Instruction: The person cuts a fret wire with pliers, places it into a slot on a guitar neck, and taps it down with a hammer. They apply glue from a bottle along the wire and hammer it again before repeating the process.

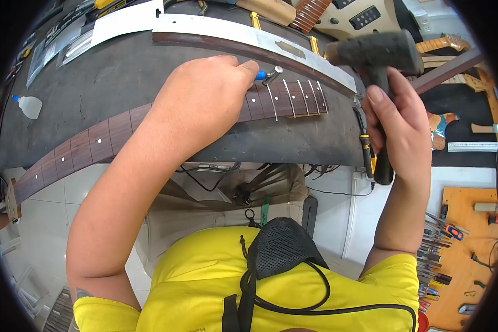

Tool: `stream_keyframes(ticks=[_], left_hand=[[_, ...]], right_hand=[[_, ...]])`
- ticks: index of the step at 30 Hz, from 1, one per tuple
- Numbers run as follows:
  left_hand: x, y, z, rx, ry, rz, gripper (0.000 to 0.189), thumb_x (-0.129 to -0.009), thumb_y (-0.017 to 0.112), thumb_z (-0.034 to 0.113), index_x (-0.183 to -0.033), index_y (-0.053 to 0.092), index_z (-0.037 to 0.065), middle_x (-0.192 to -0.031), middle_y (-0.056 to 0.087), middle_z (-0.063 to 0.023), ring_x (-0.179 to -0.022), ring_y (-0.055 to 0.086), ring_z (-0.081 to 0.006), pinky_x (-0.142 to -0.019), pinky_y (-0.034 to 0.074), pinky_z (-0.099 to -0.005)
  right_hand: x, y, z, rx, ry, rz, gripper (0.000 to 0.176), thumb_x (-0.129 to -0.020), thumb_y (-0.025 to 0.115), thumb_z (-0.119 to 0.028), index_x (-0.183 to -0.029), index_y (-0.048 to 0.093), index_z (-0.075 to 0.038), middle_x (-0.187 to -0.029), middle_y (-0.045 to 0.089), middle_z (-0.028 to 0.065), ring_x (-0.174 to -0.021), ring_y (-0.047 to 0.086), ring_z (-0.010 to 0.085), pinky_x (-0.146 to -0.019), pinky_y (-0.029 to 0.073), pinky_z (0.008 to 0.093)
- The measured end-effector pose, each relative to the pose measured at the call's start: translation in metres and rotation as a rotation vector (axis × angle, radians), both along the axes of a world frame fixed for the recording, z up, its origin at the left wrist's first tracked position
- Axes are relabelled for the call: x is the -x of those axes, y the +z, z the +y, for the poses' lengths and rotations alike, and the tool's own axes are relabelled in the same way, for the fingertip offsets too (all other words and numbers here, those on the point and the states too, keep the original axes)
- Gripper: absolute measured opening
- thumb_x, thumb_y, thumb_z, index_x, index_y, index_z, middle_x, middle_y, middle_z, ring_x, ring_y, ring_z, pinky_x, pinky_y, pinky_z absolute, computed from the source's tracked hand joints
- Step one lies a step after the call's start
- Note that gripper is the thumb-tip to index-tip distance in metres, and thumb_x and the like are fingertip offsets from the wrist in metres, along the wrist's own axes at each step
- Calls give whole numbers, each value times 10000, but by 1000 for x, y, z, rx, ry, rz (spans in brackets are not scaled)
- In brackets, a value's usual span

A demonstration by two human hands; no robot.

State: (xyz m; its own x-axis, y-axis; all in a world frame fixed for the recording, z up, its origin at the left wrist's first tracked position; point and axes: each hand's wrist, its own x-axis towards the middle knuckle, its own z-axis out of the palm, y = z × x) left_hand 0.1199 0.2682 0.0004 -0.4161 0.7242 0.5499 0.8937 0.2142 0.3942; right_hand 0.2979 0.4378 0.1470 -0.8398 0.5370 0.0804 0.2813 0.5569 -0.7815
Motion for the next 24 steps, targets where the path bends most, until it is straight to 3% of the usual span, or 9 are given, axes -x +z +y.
stream_keyframes(ticks=[3, 5, 7, 9, 11, 15, 17, 22, 24], left_hand=[[-1, 2, -1, -55, -7, -34, 200, -958, 652, 112, -1107, 684, -17, -894, 692, -222, -857, 672, -445, -750, 541, -516], [1, 4, -3, -78, -6, -79, 182, -965, 640, 104, -1091, 664, -24, -896, 689, -230, -862, 669, -456, -750, 537, -519], [4, 4, -3, -179, 16, -193, 159, -981, 621, 119, -1062, 617, -17, -884, 682, -230, -880, 659, -469, -769, 526, -527], [-1, 13, -3, -100, 34, -276, 160, -987, 619, 132, -1064, 605, -8, -883, 684, -228, -886, 659, -466, -777, 525, -528], [-1, 17, -2, -28, 45, -349, 163, -993, 617, 145, -1066, 594, 1, -881, 686, -226, -893, 659, -464, -785, 523, -529], [-2, 10, -1, 40, 22, -160, 160, -1000, 625, 169, -1028, 631, 11, -884, 699, -221, -891, 670, -447, -773, 532, -523], [-1, 5, 1, 26, -4, -110, 170, -998, 634, 176, -1025, 654, 10, -886, 703, -220, -884, 678, -437, -766, 537, -518], [-1, 1, 4, 56, 28, 8, 238, -977, 666, 216, -1092, 739, 21, -854, 703, -193, -855, 696, -387, -762, 553, -492], [1, 3, 6, 84, 29, 6, 235, -976, 668, 213, -1096, 740, 24, -852, 706, -192, -856, 698, -386, -760, 555, -491]], right_hand=[[16, 10, 1, -35, 9, -39, 517, -1066, 597, -194, -1459, 437, 102, -764, 519, 33, -505, 435, 59, -427, 340, 216], [16, 16, 15, 287, 138, 22, 471, -1032, 600, -158, -1406, 504, 111, -820, 592, 50, -543, 499, 86, -446, 380, 236], [24, 7, -8, 691, 53, 469, 515, -1060, 492, -171, -1504, 414, 78, -826, 537, 76, -568, 531, 131, -443, 425, 262], [17, -11, -17, 648, 203, 476, 550, -1086, 498, -217, -1555, 365, 39, -794, 481, 65, -521, 488, 122, -412, 413, 267], [-6, -6, -8, 726, 224, 199, 556, -1099, 510, -248, -1566, 363, 15, -779, 456, 53, -470, 435, 107, -384, 381, 258], [-15, 1, -27, 331, 66, 105, 603, -1064, 574, -208, -1570, 340, 20, -804, 427, 33, -443, 365, 61, -347, 317, 206], [-11, -5, -24, 83, -5, 318, 580, -1054, 593, -107, -1572, 370, 30, -869, 575, 86, -482, 455, 74, -399, 373, 221], [-15, 6, -16, -62, 157, -85, 621, -1071, 574, -115, -1628, 325, 2, -921, 623, 72, -500, 454, 44, -412, 359, 188], [-10, 1, -12, -103, 169, -74, 625, -1072, 580, -125, -1631, 328, -4, -899, 620, 60, -498, 450, 38, -416, 358, 187]])
